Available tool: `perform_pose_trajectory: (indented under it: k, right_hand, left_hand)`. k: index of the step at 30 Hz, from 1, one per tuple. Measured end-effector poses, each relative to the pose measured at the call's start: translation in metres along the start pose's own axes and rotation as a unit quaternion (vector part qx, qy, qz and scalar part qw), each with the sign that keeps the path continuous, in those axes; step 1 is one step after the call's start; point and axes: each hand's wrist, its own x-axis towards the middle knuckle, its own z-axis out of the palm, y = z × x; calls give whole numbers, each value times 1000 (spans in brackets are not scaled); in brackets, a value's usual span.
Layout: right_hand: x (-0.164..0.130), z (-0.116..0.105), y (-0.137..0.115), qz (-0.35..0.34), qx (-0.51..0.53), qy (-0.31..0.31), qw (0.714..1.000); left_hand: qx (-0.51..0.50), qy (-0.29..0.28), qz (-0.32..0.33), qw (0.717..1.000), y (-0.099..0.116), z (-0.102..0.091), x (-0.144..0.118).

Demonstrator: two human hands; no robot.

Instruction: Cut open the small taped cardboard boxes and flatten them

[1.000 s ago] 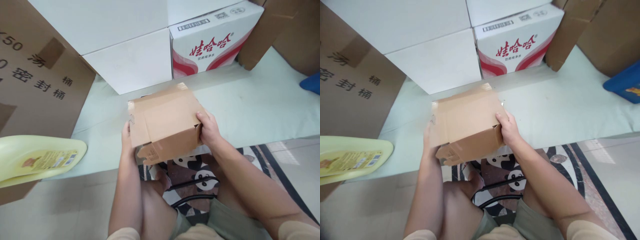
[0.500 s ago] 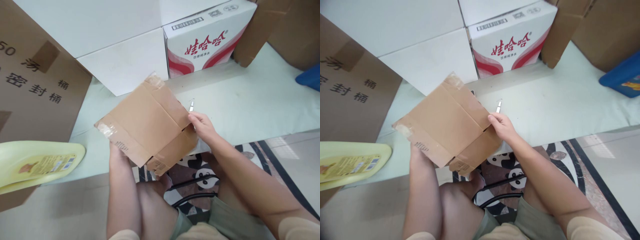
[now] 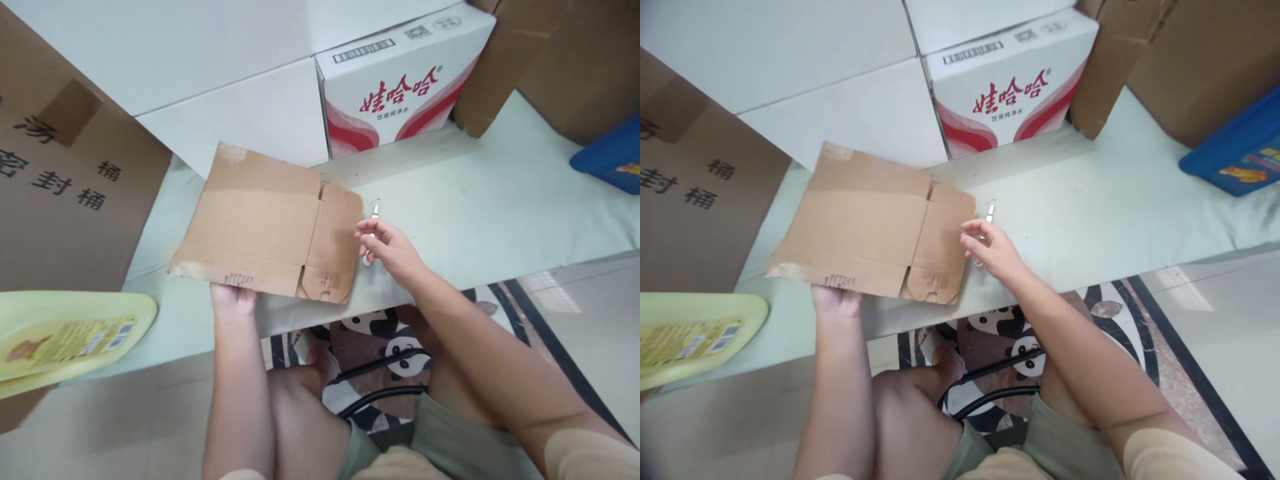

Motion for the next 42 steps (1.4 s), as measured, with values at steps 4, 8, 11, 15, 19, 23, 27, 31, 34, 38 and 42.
perform_pose_trajectory:
  k: [4,8,11,15,19,23,27,31,34,38,42]
  right_hand:
    - [5,3,11,-8,-45,140,989]
    - [6,2,12,-1,-32,171,985]
    - [2,5,5,37,83,36,995]
    - [-5,9,-2,76,191,-7,979]
    - [-6,10,-2,65,176,37,982]
    - [-5,10,-1,42,73,-27,996]
    - [-11,10,-2,30,23,-95,995]
    - [-23,10,-2,69,52,-66,994]
    - [-33,8,-6,62,57,-26,996]
    - [-59,0,-14,96,29,-15,995]
    - [-110,-38,-13,103,4,87,991]
  left_hand:
    - [49,-10,14,999,-2,0,-6]
    - [81,-16,48,995,3,6,-8]
    - [96,-24,29,995,7,13,-12]
    - [55,-51,50,996,13,24,-25]
    - [8,-73,1,997,15,23,-27]
    - [40,8,-33,999,6,6,-9]
    - [21,13,19,1000,3,-4,-1]
    - [25,-16,-12,1000,2,0,-9]
    - [25,-2,-31,999,0,4,-13]
    - [3,3,-33,999,2,11,-15]
    - [38,-34,-99,994,2,18,-16]
